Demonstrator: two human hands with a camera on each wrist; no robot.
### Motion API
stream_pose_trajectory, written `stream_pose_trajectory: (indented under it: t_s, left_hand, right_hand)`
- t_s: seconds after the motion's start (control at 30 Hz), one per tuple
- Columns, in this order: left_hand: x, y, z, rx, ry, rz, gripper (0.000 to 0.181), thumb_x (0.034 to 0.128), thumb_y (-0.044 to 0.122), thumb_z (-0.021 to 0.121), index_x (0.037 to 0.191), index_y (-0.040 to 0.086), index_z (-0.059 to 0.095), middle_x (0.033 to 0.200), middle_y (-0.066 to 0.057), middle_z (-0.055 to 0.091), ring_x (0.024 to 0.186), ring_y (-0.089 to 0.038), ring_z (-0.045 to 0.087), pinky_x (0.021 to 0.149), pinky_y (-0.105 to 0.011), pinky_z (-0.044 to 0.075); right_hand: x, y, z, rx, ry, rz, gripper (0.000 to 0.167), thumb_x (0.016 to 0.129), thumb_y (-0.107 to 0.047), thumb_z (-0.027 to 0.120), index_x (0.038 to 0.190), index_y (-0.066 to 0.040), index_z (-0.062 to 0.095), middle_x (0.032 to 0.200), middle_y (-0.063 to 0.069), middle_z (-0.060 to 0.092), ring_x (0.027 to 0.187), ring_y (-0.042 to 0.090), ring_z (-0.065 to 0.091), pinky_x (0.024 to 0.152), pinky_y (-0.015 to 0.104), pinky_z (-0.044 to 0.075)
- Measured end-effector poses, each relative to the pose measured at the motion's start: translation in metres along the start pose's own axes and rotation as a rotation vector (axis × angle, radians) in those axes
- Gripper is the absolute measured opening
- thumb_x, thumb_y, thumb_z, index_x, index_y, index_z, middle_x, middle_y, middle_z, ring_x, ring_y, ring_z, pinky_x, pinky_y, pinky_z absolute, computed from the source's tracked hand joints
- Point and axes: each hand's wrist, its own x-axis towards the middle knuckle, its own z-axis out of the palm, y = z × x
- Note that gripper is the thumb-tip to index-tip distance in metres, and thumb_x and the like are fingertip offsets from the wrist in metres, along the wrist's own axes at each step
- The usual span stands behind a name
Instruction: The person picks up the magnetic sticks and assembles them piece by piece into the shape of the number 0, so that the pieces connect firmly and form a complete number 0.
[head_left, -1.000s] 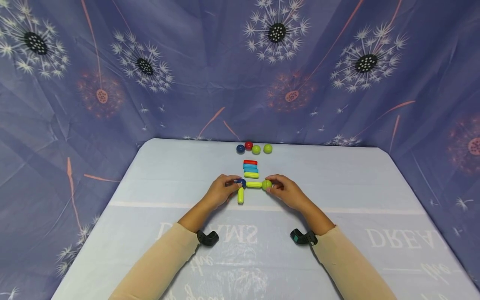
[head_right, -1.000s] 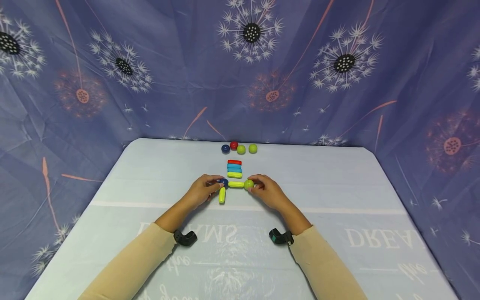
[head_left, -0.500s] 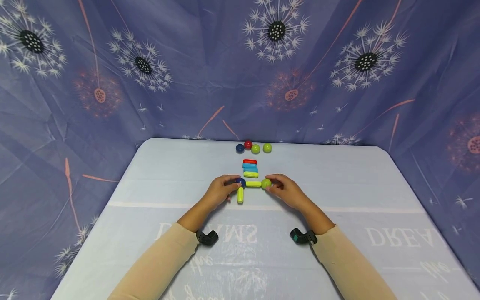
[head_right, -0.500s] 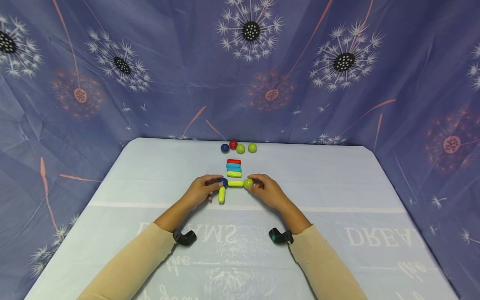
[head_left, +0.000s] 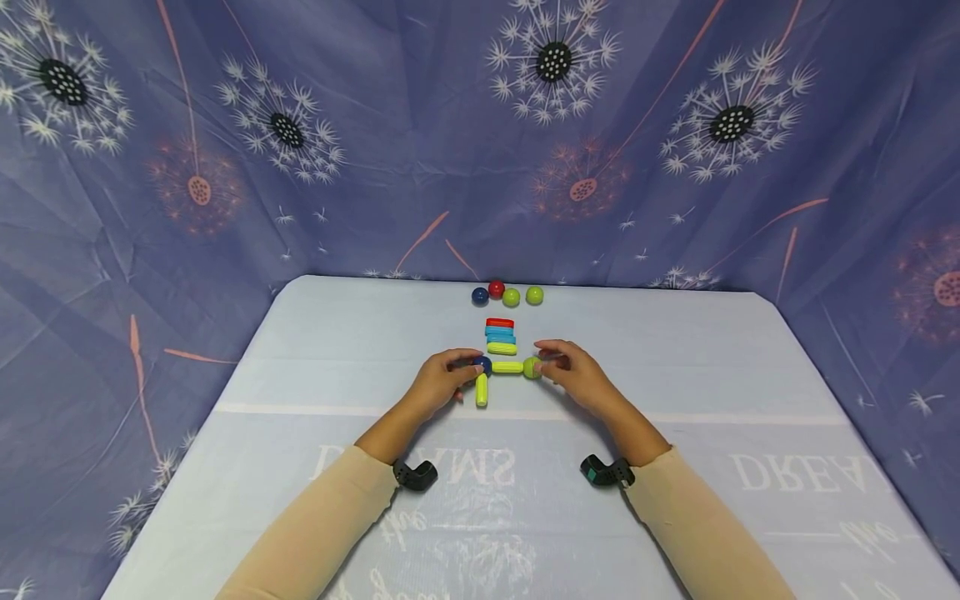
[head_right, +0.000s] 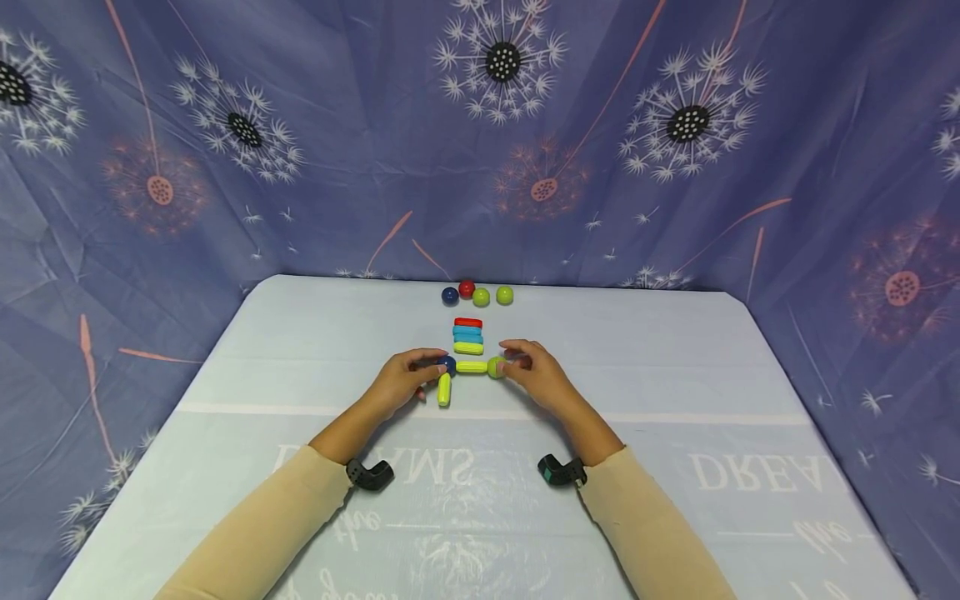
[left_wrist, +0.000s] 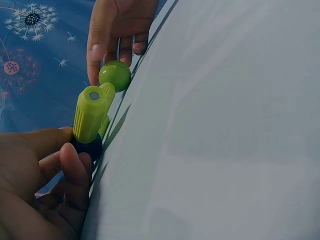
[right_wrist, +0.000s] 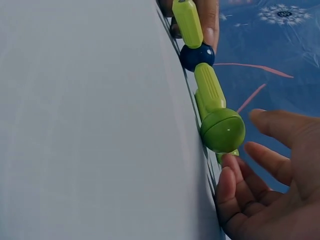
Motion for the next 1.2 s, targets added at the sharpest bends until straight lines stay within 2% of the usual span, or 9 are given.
stream_pose_trajectory:
  t_s: [0.1, 0.3, 0.47, 0.77, 1.03, 1.2]
  left_hand:
    - [0.0, 0.0, 0.0, -0.005, -0.002, -0.001, 0.036, 0.0962, 0.021, 0.07, 0.132, 0.018, 0.068, 0.117, -0.009, 0.069, 0.079, -0.014, 0.06, 0.055, -0.022, 0.05]
    - [0.001, 0.001, 0.0, -0.012, -0.008, -0.009, 0.037, 0.0954, 0.022, 0.071, 0.132, 0.019, 0.068, 0.116, -0.01, 0.069, 0.079, -0.014, 0.059, 0.056, -0.022, 0.051]
    - [0.001, 0.001, 0.0, -0.023, -0.014, 0.004, 0.037, 0.095, 0.02, 0.072, 0.132, 0.017, 0.068, 0.116, -0.011, 0.069, 0.079, -0.014, 0.059, 0.056, -0.022, 0.051]
    - [0.002, 0.001, 0.0, -0.024, -0.013, 0.017, 0.037, 0.0952, 0.021, 0.072, 0.132, 0.016, 0.067, 0.119, -0.01, 0.069, 0.081, -0.013, 0.06, 0.056, -0.023, 0.051]
    - [0.001, -0.001, 0.0, -0.019, -0.019, 0.021, 0.037, 0.0954, 0.021, 0.071, 0.132, 0.015, 0.067, 0.123, -0.011, 0.069, 0.081, -0.014, 0.061, 0.056, -0.023, 0.051]
    - [0.0, -0.003, 0.0, -0.004, -0.014, 0.029, 0.037, 0.0958, 0.022, 0.071, 0.132, 0.015, 0.067, 0.124, -0.011, 0.068, 0.079, -0.013, 0.06, 0.055, -0.023, 0.052]
  right_hand:
    - [0.001, -0.005, -0.003, 0.027, 0.002, 0.016, 0.049, 0.097, -0.031, 0.069, 0.142, -0.015, 0.057, 0.138, 0.016, 0.058, 0.116, 0.031, 0.06, 0.084, 0.035, 0.056]
    - [0.008, -0.011, -0.009, -0.027, 0.034, 0.023, 0.045, 0.099, -0.034, 0.066, 0.14, -0.017, 0.058, 0.136, 0.011, 0.061, 0.114, 0.028, 0.061, 0.081, 0.034, 0.054]
    - [0.016, -0.011, -0.015, -0.033, 0.058, 0.033, 0.047, 0.1, -0.038, 0.064, 0.14, -0.016, 0.058, 0.137, 0.008, 0.061, 0.117, 0.028, 0.059, 0.086, 0.037, 0.051]
    - [0.035, -0.01, -0.024, 0.002, 0.085, 0.038, 0.052, 0.098, -0.036, 0.067, 0.142, -0.011, 0.056, 0.142, 0.012, 0.058, 0.123, 0.032, 0.057, 0.093, 0.042, 0.051]
    - [0.055, -0.008, -0.026, 0.0, 0.066, 0.068, 0.058, 0.097, -0.031, 0.068, 0.149, -0.013, 0.048, 0.149, 0.013, 0.051, 0.13, 0.033, 0.054, 0.095, 0.046, 0.051]
    - [0.067, -0.003, -0.028, 0.005, 0.049, 0.104, 0.066, 0.096, -0.034, 0.07, 0.154, -0.018, 0.042, 0.153, 0.013, 0.047, 0.135, 0.033, 0.052, 0.097, 0.048, 0.051]
